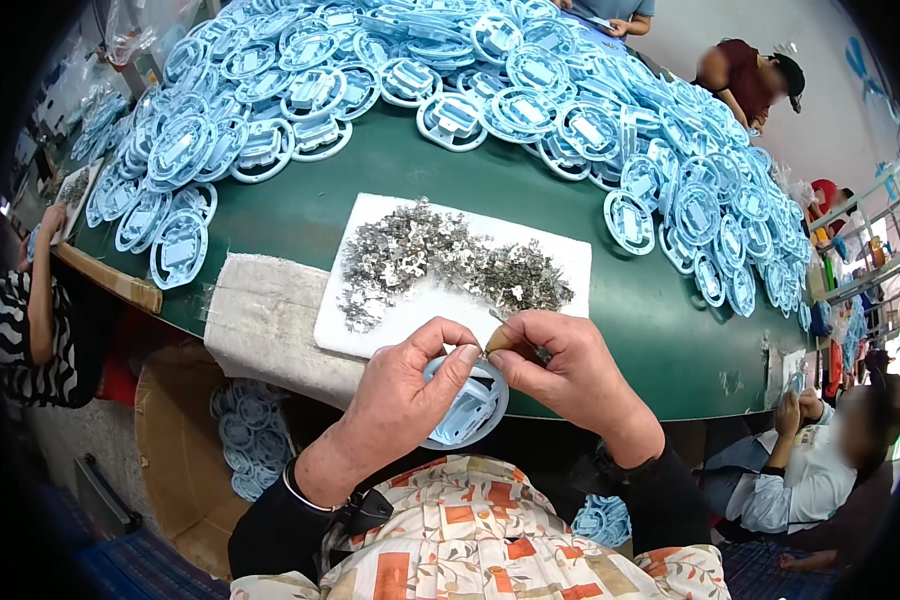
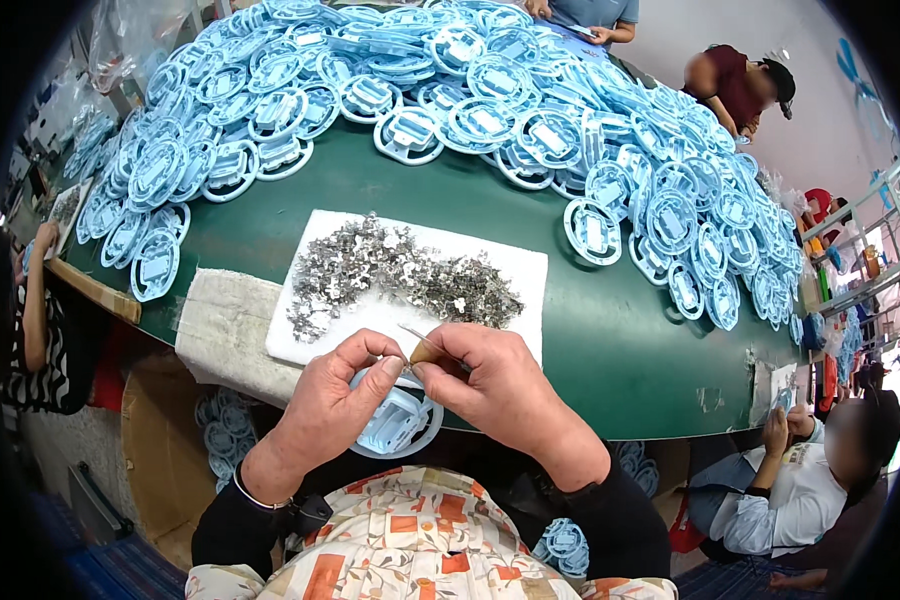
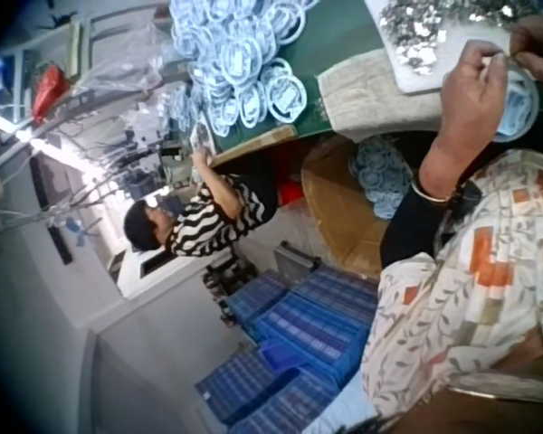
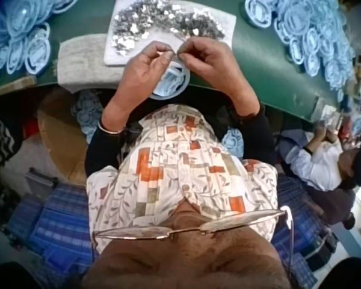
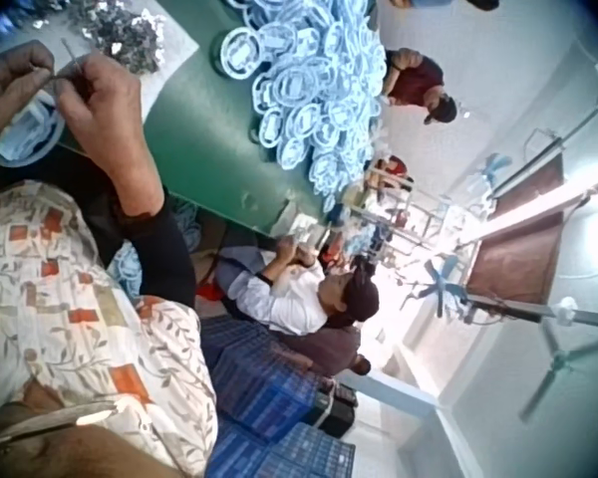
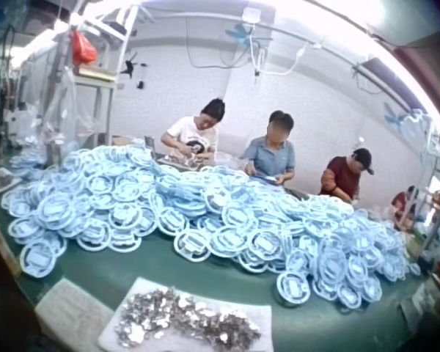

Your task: The person sits at a table in a workshop and assembles light blue face masks. They pick up a mask frame, insert a small metal clip into a slot, and use a wooden stick to press the clip into place. The person repeats this process for multiple masks, placing the finished items into a pile on the table.

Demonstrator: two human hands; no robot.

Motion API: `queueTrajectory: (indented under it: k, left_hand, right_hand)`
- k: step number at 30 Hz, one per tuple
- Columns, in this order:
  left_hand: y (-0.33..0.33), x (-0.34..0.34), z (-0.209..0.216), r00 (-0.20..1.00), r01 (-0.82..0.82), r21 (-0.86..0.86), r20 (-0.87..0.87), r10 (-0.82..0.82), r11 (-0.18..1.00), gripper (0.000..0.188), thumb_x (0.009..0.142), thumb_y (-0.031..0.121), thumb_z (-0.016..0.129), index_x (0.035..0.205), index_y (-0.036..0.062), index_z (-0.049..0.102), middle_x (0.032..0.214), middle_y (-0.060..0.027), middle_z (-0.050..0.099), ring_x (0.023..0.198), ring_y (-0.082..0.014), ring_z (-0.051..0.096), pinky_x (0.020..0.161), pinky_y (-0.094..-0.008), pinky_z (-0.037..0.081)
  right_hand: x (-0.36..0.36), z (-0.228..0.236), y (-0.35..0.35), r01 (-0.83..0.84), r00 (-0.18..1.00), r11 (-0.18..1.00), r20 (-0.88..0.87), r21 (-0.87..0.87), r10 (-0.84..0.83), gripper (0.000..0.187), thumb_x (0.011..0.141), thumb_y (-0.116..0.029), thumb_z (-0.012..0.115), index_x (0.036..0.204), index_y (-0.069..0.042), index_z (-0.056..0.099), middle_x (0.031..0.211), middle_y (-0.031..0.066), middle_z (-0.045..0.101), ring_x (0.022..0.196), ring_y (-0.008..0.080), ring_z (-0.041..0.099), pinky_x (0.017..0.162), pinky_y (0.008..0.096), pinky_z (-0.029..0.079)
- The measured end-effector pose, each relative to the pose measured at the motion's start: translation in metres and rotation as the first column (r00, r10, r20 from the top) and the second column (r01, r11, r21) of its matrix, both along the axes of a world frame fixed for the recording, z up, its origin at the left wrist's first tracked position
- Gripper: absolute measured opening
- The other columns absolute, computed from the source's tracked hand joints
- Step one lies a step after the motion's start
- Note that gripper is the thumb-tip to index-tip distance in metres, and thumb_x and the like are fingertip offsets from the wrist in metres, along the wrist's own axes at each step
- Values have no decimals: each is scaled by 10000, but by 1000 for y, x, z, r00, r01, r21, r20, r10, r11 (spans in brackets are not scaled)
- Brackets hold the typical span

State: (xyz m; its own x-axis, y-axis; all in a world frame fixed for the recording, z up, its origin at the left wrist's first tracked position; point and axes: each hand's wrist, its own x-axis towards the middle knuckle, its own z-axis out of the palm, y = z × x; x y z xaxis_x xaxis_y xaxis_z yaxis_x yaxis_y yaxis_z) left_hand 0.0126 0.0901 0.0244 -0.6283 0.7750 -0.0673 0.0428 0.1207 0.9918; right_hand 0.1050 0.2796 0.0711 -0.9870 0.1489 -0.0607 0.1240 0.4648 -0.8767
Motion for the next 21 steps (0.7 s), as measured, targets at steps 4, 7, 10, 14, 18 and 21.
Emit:
queueTrajectory:
  k: [4,7,10,14,18,21]
  left_hand:
    - [4,3,0,1000,25,-19,-4,-25,1000,234,1077,220,578,1172,11,623,959,-9,666,885,-47,571,784,-231,493]
    - [6,4,-4,973,-21,65,230,6,998,259,1092,208,538,1230,4,619,993,-16,678,917,-41,596,811,-222,503]
    - [9,1,-13,908,-156,205,414,59,966,291,1099,180,506,1317,2,580,1076,-35,681,980,-50,622,839,-227,533]
    - [18,1,-13,868,-285,310,485,107,907,312,1107,155,480,1386,18,447,1128,-69,676,985,-78,646,814,-249,566]
    - [23,9,-9,827,-308,298,554,100,903,320,1108,152,469,1393,69,350,1186,-93,657,1014,-95,647,832,-272,585]
    - [24,16,-11,808,-287,290,585,68,913,325,1102,159,491,1375,85,331,1183,-77,638,1017,-98,634,817,-264,576]
  right_hand:
    - [8,-7,6,55,998,990,45,-132,-49,73,897,-54,706,911,15,688,764,14,632,671,53,537,600,248,445]
    - [23,-12,7,188,982,946,41,-266,-183,65,905,-43,696,933,14,680,788,-37,617,688,24,501,602,220,413]
    - [44,-21,10,284,953,839,37,-464,-302,88,909,-42,701,974,11,672,803,-62,603,696,9,482,612,197,393]
    - [62,-46,11,223,960,778,-9,-588,-281,67,933,-22,658,996,-3,674,1152,61,597,964,59,521,806,219,431]
    - [63,-54,4,237,956,682,43,-692,-289,95,948,-56,667,1030,-14,691,1301,84,519,1037,89,513,893,241,430]
    - [67,-59,8,303,947,563,176,-769,-269,103,952,-77,684,1033,-14,692,1186,60,571,911,68,528,806,215,434]
